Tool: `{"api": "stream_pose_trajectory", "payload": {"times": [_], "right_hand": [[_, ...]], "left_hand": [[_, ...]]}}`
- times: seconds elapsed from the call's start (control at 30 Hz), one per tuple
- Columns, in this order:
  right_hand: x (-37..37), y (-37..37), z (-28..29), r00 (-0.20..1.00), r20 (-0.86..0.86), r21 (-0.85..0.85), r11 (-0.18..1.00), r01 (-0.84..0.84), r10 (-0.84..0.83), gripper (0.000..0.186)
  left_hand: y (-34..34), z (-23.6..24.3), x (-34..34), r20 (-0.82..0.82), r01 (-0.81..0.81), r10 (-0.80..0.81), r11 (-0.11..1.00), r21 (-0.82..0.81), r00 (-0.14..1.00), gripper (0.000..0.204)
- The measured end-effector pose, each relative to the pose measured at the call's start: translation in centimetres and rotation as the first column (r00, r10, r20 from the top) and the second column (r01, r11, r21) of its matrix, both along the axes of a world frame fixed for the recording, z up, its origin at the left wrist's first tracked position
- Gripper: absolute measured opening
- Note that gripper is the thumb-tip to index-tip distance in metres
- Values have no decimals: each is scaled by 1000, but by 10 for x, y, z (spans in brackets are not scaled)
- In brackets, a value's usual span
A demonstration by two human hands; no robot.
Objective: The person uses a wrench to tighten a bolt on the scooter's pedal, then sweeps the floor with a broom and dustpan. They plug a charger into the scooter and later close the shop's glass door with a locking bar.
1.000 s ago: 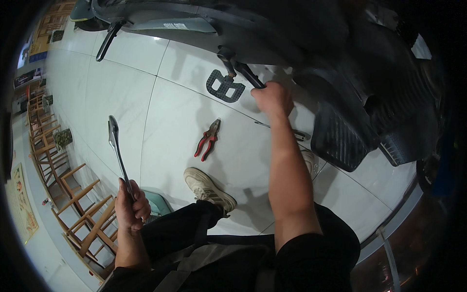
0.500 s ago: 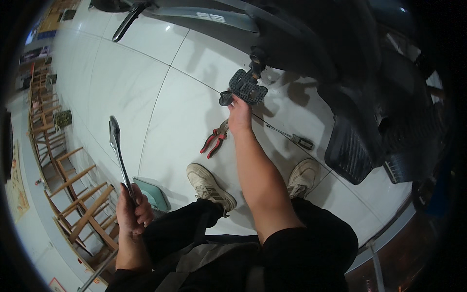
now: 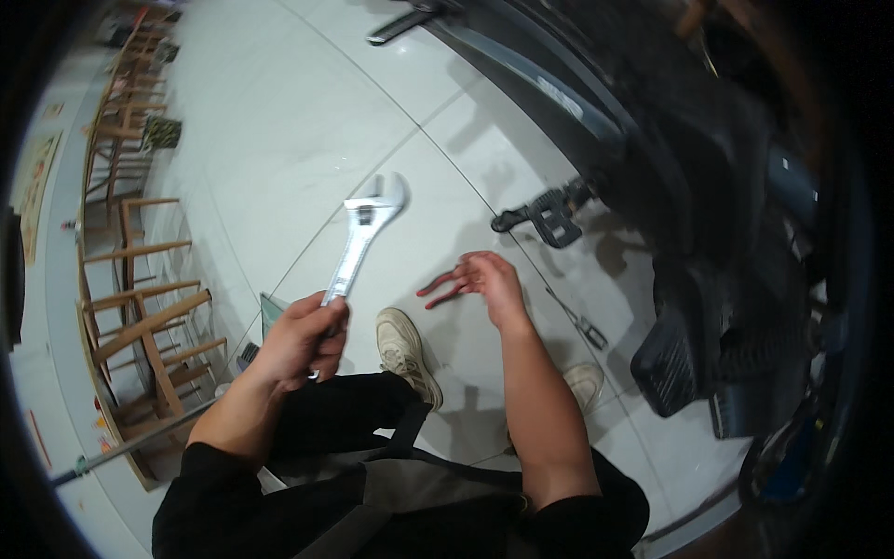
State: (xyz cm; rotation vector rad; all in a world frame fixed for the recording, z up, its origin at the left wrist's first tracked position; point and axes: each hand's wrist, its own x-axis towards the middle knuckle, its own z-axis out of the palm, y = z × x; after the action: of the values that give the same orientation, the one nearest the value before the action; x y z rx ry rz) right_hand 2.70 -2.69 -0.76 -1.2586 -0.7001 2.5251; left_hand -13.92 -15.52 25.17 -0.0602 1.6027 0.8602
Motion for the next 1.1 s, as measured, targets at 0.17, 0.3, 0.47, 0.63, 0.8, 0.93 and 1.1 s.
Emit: {"api": "stream_pose_trajectory", "payload": {"times": [0.17, 0.3, 0.47, 0.63, 0.8, 0.93, 1.1], "right_hand": [[-26, 2, 40, 909, -218, 130, 933, -334, 356, 29], [27, 2, -5, 502, 839, 399, 390, -830, 209, 39], [153, 7, -61, -67, 990, -51, 131, -990, -124, 38], [192, 4, -74, -106, 994, -106, -37, -994, -8, 31], [157, -9, -75, 286, 950, 250, 248, -936, 123, 31], [108, -17, -82, 558, 818, 433, 487, -758, 141, 35], [79, -24, -76, 571, 803, 397, 559, -728, 173, 37]], "left_hand": [[16, -2, -1, -56, 22, -21, 1000, 14, 998, 25], [7, -8, -11, 10, -5, 5, 996, 88, 1000, 24], [1, -94, -28, -274, 320, -320, 946, -47, 907, 26], [3, -237, -16, -608, 525, -625, 768, -367, 489, 43], [-26, -306, 10, -717, 549, -660, 694, -466, 226, 59], [-36, -320, 29, -731, 572, -661, 670, -473, 169, 63], [-23, -317, 34, -756, 554, -653, 644, -527, 39, 75]]}}
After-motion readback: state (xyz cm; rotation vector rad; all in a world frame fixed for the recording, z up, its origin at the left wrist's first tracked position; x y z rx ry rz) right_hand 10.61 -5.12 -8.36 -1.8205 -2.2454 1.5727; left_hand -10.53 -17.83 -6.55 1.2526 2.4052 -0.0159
